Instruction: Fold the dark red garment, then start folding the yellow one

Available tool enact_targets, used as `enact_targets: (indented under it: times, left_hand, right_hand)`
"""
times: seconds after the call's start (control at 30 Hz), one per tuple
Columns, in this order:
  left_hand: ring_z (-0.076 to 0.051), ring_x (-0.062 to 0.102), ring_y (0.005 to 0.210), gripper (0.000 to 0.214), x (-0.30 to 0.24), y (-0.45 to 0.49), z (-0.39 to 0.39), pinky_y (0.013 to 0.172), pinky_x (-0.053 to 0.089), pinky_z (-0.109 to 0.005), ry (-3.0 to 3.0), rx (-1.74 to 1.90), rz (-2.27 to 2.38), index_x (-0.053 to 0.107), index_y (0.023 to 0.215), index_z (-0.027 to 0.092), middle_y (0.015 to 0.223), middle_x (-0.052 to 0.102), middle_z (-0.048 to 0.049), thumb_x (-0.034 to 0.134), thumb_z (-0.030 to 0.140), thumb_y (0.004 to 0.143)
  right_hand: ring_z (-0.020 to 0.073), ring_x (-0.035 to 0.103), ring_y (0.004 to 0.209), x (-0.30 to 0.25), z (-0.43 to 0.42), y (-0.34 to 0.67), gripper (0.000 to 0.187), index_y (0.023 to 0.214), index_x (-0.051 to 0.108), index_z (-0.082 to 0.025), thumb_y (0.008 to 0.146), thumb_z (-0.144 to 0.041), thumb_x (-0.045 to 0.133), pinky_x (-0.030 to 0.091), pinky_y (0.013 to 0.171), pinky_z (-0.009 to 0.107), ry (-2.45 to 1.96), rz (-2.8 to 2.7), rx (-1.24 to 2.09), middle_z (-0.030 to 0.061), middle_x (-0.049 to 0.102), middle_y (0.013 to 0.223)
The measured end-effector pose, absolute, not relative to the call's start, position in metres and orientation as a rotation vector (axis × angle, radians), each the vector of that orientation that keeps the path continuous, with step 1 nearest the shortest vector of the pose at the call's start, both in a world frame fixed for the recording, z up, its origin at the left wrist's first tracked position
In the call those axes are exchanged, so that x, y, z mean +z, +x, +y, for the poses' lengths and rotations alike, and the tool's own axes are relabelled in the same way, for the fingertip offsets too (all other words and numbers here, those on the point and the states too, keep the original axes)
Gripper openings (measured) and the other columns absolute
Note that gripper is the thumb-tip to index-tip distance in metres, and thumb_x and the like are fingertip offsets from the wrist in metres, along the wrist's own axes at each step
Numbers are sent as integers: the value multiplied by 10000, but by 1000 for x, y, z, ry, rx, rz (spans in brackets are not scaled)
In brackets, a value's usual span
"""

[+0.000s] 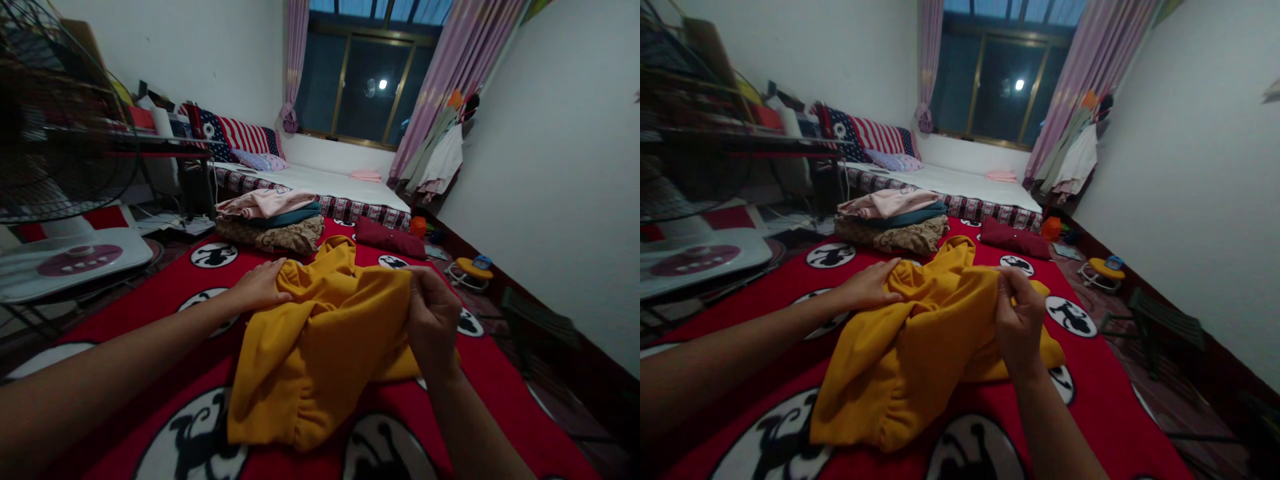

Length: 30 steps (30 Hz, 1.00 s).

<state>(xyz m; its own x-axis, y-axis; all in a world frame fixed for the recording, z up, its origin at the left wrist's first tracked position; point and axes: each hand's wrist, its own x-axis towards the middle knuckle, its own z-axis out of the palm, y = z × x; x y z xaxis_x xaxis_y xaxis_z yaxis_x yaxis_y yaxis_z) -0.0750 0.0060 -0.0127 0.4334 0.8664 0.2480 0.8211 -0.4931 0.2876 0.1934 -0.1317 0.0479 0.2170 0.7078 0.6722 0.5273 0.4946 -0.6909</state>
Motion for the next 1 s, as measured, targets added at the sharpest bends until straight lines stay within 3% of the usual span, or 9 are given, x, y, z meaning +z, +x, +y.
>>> enact_targets:
  times: [0.07, 0.17, 0.33, 0.47, 0.53, 0.63, 0.77, 0.83, 1.0]
  left_hand:
    - [-353, 567, 1152, 833, -15, -75, 8, 947, 454, -408, 2554, 567, 1427, 447, 1371, 201, 1275, 596, -155, 759, 444, 639]
    - [-331, 572, 1159, 847, -17, -76, 10, 958, 457, -392, 2513, 613, 1381, 436, 1384, 197, 1296, 593, -141, 771, 347, 621]
    - [-251, 614, 1078, 558, -15, -65, -3, 925, 471, -341, 2510, 774, 995, 590, 1251, 207, 1186, 664, -72, 622, 136, 698]
    - [-203, 627, 918, 471, -8, -43, -35, 804, 479, -285, 2652, 590, 433, 693, 1105, 215, 996, 697, -54, 547, 26, 699]
    - [-201, 607, 925, 489, -7, -32, -52, 833, 467, -292, 2721, 500, 283, 703, 1086, 238, 970, 692, -50, 528, 0, 697]
    - [-202, 586, 967, 466, -6, -24, -68, 889, 452, -306, 2789, 494, 280, 694, 1080, 268, 981, 675, -42, 524, 19, 725]
    - [-242, 559, 1110, 696, -1, -37, -71, 890, 467, -322, 2736, 637, 768, 484, 1378, 293, 1286, 553, -86, 596, 118, 714]
    - [-292, 573, 1101, 792, 3, -50, -68, 856, 481, -353, 2648, 555, 1053, 417, 1428, 264, 1302, 552, -117, 649, 189, 674]
    - [-226, 656, 864, 273, 14, -70, -59, 719, 480, -256, 2328, 109, 821, 701, 957, 201, 905, 725, -17, 534, 180, 741]
  right_hand:
    - [169, 618, 623, 60, -147, 186, 222, 896, 673, -186, 849, -389, 597, 479, 536, 249, -1199, -1841, 699, 13, 651, 677]
    - [143, 622, 561, 62, -145, 181, 289, 950, 683, -169, 795, -412, 666, 463, 485, 212, -1153, -2110, 1355, 5, 666, 669]
    - [147, 654, 658, 29, -78, 204, 322, 1025, 652, -159, 748, -322, 670, 535, 620, 289, -1435, -1606, 565, 96, 686, 1031]
    - [155, 646, 692, -3, -34, 218, 849, 1395, 445, -203, 609, -234, 764, 539, 644, 322, -1529, -1768, 310, 161, 566, 1281]
    - [180, 655, 796, -12, -27, 215, 962, 1446, 381, -238, 574, -210, 786, 533, 696, 325, -1515, -1975, 242, 165, 507, 1352]
    - [213, 630, 946, -16, -26, 203, 650, 1264, 585, -232, 635, -165, 734, 493, 791, 312, -1480, -2318, 181, 119, 568, 1270]
    - [187, 600, 787, -10, -43, 197, 89, 794, 675, -199, 719, -190, 628, 430, 669, 264, -1546, -2386, 82, 50, 654, 885]
    - [160, 549, 662, -6, -64, 202, 46, 716, 624, -194, 724, -224, 590, 382, 585, 250, -1611, -2202, 42, 19, 617, 729]
    - [136, 539, 569, 25, -124, 226, 135, 714, 627, -180, 722, -279, 536, 376, 497, 220, -1722, -1889, 418, -8, 604, 628]
